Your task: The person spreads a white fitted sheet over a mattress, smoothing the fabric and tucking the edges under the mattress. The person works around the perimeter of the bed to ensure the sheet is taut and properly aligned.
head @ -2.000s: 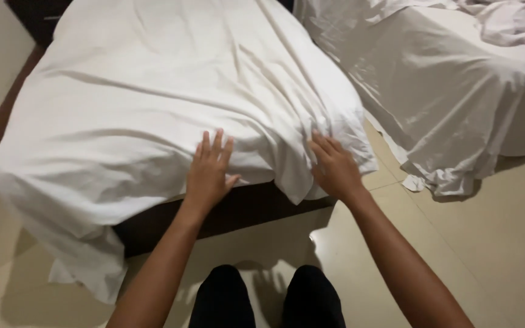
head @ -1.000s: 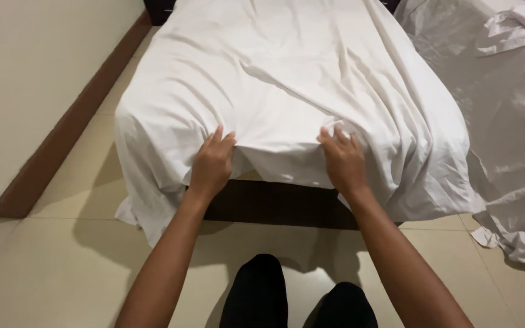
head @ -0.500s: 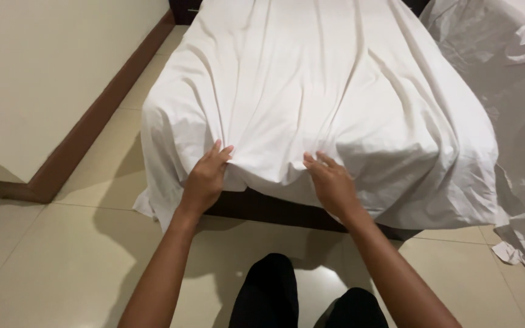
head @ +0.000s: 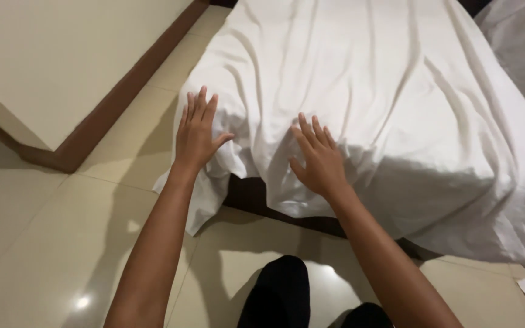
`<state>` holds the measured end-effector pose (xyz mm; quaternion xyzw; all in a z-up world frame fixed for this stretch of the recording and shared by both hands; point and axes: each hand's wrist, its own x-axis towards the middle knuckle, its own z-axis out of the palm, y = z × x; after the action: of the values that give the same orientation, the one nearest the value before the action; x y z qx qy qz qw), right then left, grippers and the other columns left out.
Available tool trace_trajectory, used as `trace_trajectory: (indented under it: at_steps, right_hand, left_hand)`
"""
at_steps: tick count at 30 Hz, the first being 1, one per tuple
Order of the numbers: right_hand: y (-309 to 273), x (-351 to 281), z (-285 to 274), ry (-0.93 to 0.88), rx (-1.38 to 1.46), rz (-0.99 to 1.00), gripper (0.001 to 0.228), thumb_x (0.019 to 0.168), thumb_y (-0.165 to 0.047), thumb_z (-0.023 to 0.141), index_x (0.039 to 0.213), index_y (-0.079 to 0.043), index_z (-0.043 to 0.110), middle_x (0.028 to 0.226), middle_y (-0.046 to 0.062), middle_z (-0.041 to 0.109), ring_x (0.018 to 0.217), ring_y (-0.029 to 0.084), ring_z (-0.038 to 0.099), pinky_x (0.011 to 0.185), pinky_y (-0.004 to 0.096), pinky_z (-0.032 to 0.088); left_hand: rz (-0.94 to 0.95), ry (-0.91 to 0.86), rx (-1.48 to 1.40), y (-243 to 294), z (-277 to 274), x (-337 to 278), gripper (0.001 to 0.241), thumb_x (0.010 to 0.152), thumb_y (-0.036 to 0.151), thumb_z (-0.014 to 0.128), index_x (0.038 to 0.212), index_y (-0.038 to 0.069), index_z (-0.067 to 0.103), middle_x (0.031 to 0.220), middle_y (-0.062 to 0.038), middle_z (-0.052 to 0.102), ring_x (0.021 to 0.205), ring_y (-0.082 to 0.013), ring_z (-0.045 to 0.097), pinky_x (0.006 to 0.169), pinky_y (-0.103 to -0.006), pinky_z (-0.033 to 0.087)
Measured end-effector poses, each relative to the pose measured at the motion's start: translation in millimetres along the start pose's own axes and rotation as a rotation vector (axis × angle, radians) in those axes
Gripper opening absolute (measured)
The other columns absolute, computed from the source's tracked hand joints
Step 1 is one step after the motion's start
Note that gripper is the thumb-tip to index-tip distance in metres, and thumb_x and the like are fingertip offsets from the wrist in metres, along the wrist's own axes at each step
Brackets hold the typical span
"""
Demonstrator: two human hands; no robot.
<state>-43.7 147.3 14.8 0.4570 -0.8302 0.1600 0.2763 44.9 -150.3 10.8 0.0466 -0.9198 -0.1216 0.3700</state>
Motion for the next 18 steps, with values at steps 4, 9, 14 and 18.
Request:
trace_trajectory:
  at_steps: [4,9,14,18]
  right_hand:
    - [13,26,20,-0.004,0.049,0.039,0.082,0.08,-0.036,0.08,0.149,-0.003,0.049,0.161,0.016,0.036,0.148,0.038,0.031,0.117,0.054,0.027]
    - [27,27,35,0.059,0.02,0.033,0.049,0.098,-0.027,0.068,0.145,-0.014,0.06,0.16,0.003,0.048,0.151,0.029,0.039,0.12,0.049,0.031]
    - [18,30,28,0.08,0.074,0.041,0.031,0.105,-0.019,0.06,0.134,-0.014,0.07,0.152,0.001,0.06,0.151,0.028,0.043,0.122,0.049,0.032]
    - [3,37,19,0.097,0.242,0.045,0.029,0.107,-0.022,0.057,0.131,-0.015,0.071,0.146,0.001,0.063,0.15,0.027,0.043,0.121,0.049,0.031]
  left_hand:
    - [0.03,-0.047,0.0,-14,-9,20,0.086,0.071,0.035,0.088,0.147,0.014,0.053,0.16,-0.015,0.04,0.149,-0.0449,0.026,0.119,-0.0526,0.029]
    - [0.243,0.026,0.023,-44,7,23,0.049,0.085,0.007,0.075,0.132,0.02,0.073,0.148,-0.003,0.062,0.152,-0.0394,0.037,0.121,-0.0492,0.038]
    - [0.236,0.157,-0.022,-63,5,9,0.039,0.091,-0.006,0.063,0.125,0.01,0.075,0.137,-0.009,0.07,0.147,-0.038,0.048,0.118,-0.05,0.043]
    - [0.126,0.285,0.026,-94,-22,-22,0.036,0.095,-0.01,0.058,0.122,0.005,0.076,0.133,-0.014,0.071,0.144,-0.0385,0.054,0.117,-0.0495,0.046]
